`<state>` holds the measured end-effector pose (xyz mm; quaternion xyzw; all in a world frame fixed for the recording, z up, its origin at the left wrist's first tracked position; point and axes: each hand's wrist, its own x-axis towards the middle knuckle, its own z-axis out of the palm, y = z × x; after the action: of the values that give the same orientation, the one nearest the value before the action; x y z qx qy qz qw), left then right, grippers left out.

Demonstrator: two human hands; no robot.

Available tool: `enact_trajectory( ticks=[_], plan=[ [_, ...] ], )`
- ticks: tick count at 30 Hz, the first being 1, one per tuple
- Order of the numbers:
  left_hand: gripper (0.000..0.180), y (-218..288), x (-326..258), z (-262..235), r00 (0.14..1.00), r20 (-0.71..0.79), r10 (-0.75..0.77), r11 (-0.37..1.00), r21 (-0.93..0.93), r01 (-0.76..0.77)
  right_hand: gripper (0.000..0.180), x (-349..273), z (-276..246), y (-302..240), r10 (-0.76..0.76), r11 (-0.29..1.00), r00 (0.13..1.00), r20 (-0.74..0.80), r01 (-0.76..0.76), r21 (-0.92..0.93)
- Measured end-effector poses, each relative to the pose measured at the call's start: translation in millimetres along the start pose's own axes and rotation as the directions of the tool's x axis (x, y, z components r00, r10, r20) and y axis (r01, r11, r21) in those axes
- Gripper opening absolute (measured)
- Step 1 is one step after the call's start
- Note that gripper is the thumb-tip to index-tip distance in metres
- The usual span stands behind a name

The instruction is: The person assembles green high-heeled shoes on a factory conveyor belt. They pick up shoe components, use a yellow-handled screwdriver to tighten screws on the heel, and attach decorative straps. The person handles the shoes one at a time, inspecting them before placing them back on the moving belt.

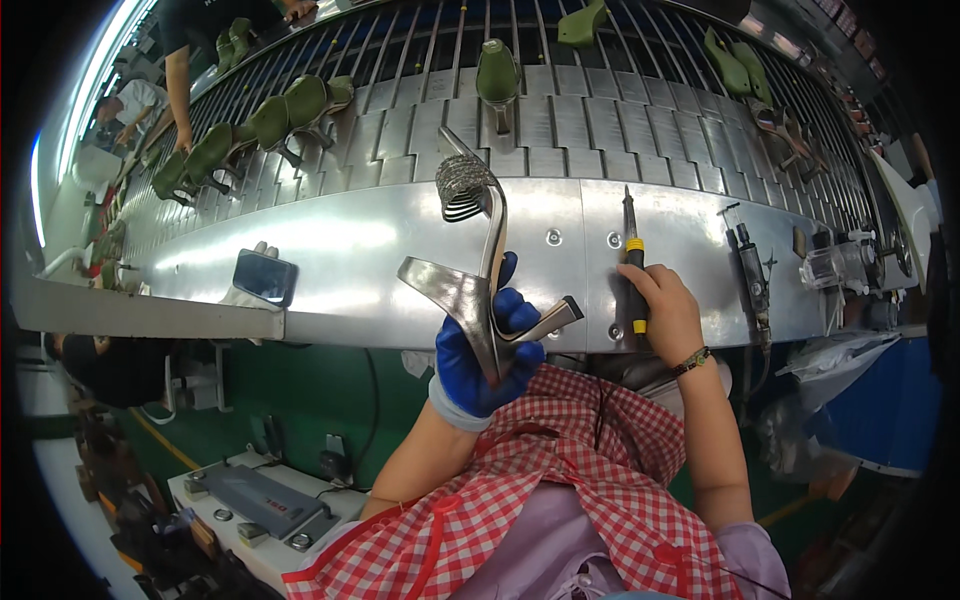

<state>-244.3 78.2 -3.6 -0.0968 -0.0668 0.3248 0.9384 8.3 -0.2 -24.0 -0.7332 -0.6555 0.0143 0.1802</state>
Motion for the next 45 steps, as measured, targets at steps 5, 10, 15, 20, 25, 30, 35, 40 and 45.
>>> enact_trajectory(
  ticks=[5, 10, 15, 20, 25, 30, 35, 40, 45],
  plan=[
    [0.052, 1.1, 4.2, 1.7, 0.997, -0.07, 0.018, 0.996, 0.086, -0.012, 0.05, 1.4, -0.6, 7.9, -0.005, 1.0, 0.998, 0.07, 0.007, -0.03],
    [0.049, 0.3, 8.4, 2.9, 0.97, -0.177, 0.165, 0.824, 0.565, -0.037, 0.048, -2.0, -8.0, 2.4, 0.046, 0.997, 0.999, 0.012, -0.046, -0.056],
    [0.051, -4.9, 32.6, 9.5, 0.93, -0.29, 0.228, 0.47, 0.869, 0.156, 0.047, 11.7, -43.5, -43.7, 0.062, 0.57, 0.984, 0.168, -0.172, 0.803],
    [0.063, -10.2, 73.8, 29.3, 0.99, 0.024, 0.138, 0.129, 0.991, -0.042, 0.033, 49.5, -36.6, -57.8, 0.185, 0.207, 0.95, 0.252, -0.288, 0.935],
    [0.065, 14.4, 99.4, 43.9, 0.923, 0.279, 0.265, -0.008, 0.958, -0.288, 0.014, 123.1, -23.1, -4.3, 0.36, -0.047, 0.863, 0.353, -0.361, 0.931],
    [0.061, 60.7, 128.8, 23.6, 0.88, 0.234, 0.413, -0.127, 0.972, -0.198, 0.02, 215.4, 1.9, 55.3, 0.427, 0.117, 0.836, 0.344, -0.429, 0.896],
    [0.069, 102.6, 171.9, 5.3, 0.878, 0.177, 0.445, -0.225, 0.971, -0.082, 0.051, 226.6, 21.3, 70.3, 0.455, 0.294, 0.855, 0.248, -0.407, 0.865],
    [0.089, 135.5, 248.3, -9.8, 0.839, 0.146, 0.524, -0.54, 0.819, 0.195, 0.054, 142.5, 8.6, 48.1, 0.261, 0.837, 0.955, -0.139, -0.152, 0.526],
    [0.107, 168.3, 317.7, -57.4, 0.761, 0.205, 0.615, -0.52, 0.831, 0.197, 0.081, 45.6, -9.4, -19.6, 0.344, 0.92, 0.919, 0.194, -0.371, 0.127]
  ],
)
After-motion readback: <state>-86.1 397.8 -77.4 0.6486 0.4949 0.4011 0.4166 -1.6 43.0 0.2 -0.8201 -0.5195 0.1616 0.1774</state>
